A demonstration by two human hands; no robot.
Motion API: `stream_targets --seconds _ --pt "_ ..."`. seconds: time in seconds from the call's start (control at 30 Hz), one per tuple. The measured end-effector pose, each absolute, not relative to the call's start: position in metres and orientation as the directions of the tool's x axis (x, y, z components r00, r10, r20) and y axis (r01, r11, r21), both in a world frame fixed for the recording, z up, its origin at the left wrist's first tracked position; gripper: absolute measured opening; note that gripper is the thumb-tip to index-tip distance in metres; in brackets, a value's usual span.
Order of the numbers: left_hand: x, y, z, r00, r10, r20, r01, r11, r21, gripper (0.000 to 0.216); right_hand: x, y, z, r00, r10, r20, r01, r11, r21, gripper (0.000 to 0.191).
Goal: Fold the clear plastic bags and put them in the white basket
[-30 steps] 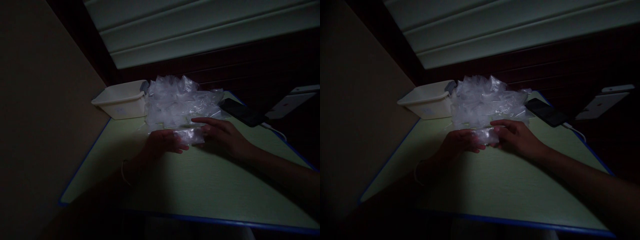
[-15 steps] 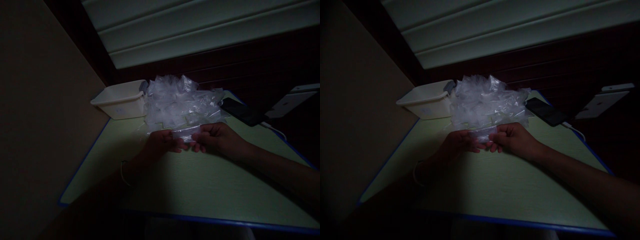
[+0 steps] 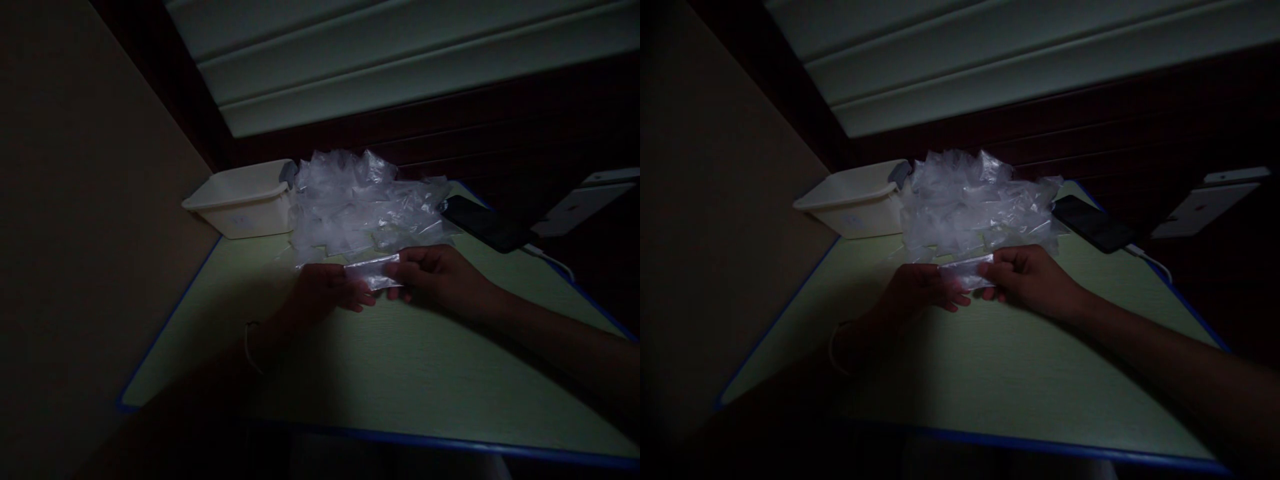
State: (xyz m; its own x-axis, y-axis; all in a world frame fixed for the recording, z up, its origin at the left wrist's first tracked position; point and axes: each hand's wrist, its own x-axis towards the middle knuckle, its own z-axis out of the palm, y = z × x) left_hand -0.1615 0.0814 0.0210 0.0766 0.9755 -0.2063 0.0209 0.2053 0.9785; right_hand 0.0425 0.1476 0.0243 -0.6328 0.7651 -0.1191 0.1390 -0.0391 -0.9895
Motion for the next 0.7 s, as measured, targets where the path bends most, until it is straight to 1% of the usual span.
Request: stream_targets --seconds 0.13,0.23,0.37,0.5,0.7 --pt "-0.1615 0.0812 0.0215 0.074 0.976 -0.204 0.016 0.204 0.979 0.022 0.0427 0.1487 0.0228 -0.639 0.762 -0.104 0.134 -0.023 -0.991 0.028" --pt "-0.1626 0.0803 0.0228 0.083 0.979 -0.187 0.014 0.186 0.982 0.024 0.0425 0.1496 0.0229 -0.687 0.721 -0.089 0.099 -0.028 -0.995 0.023" --pt "-0.1635 0.0791 0.0241 0.081 0.980 -0.183 0.022 0.182 0.983 0.027 0.0429 0.1504 0.0246 -0.736 0.670 -0.096 0.100 -0.032 -0.994 0.020" --pt "-0.1634 0.0791 0.0234 0.046 0.982 -0.181 0.022 0.180 0.983 0.026 0.0441 0.1516 0.0246 -0.741 0.664 -0.100 0.114 -0.021 -0.993 0.020" --pt "-0.1657 0.0807 0.0213 0.045 0.981 -0.187 0.027 0.186 0.982 0.026 0.0432 0.1532 0.0234 -0.754 0.651 -0.091 0.112 -0.009 -0.994 0.024"
